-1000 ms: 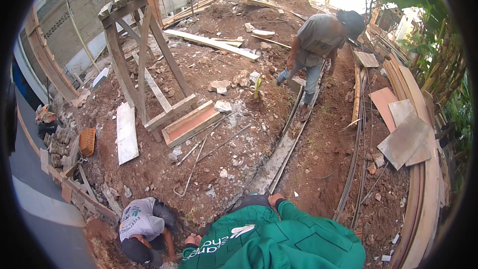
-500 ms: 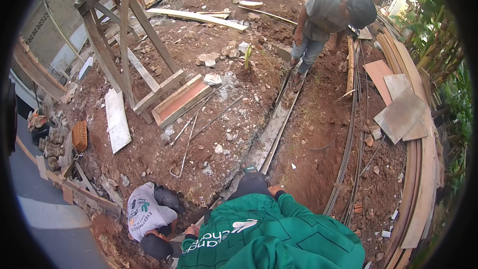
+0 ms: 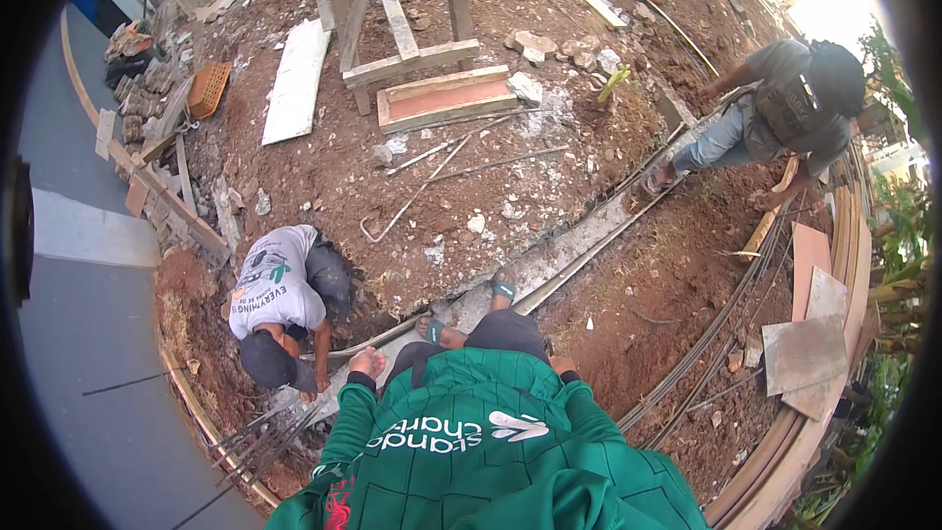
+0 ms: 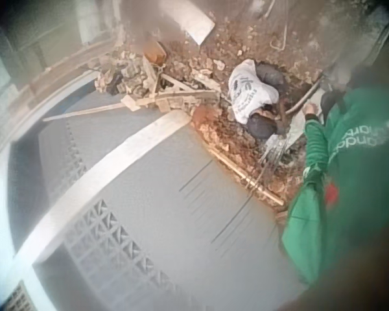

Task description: The person uses a metal bar to scrape and clear debris from a concrete channel on the ground. They repeatedly scrape along the channel's length, removing dirt and small rocks. Another worker is visible nearby working on the same area.

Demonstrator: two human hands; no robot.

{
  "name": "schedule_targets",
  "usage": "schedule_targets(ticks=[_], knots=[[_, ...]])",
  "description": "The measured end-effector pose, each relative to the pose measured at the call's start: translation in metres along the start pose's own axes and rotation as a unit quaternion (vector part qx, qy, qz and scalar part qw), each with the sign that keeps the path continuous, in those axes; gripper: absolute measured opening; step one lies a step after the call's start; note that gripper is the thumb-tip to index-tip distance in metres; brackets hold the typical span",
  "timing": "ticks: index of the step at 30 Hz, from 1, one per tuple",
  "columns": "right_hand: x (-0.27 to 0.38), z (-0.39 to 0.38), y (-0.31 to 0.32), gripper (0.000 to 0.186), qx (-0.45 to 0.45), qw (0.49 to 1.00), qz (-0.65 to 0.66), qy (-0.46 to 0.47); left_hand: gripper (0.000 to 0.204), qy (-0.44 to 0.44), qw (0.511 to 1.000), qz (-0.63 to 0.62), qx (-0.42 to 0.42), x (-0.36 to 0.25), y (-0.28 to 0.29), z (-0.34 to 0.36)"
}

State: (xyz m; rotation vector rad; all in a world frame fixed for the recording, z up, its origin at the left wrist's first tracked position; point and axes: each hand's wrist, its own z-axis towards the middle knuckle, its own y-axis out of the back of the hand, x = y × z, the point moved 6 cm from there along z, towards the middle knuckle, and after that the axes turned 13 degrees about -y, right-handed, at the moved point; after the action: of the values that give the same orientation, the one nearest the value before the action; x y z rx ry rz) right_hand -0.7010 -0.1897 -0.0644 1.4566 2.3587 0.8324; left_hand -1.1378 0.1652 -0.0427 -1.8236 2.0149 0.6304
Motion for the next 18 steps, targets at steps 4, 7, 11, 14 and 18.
schedule_targets(ticks=[4,7,11,14,18], knots=[[-0.008,0.026,0.04,0.046,-0.034,0.998,-0.059,0.01,0.023,0.032,0.998,-0.017,-0.059,0.022,-0.007,-0.019],[0.02,0.021,0.083,0.045,-0.047,0.992,-0.103,0.047,0.023,0.044,0.993,-0.019,-0.109,0.042,0.004,-0.039],[0.039,0.016,0.14,0.037,-0.02,0.999,0.006,0.03,0.025,0.068,0.989,-0.035,-0.124,0.07,-0.005,-0.056],[0.065,0.021,0.169,0.032,0.001,0.994,0.102,0.028,0.025,0.044,0.988,-0.07,-0.132,0.089,-0.005,-0.06],[0.067,0.038,0.19,0.025,0.029,0.989,0.133,-0.057,0.025,0.047,0.986,-0.082,-0.136,0.088,-0.024,-0.076]])
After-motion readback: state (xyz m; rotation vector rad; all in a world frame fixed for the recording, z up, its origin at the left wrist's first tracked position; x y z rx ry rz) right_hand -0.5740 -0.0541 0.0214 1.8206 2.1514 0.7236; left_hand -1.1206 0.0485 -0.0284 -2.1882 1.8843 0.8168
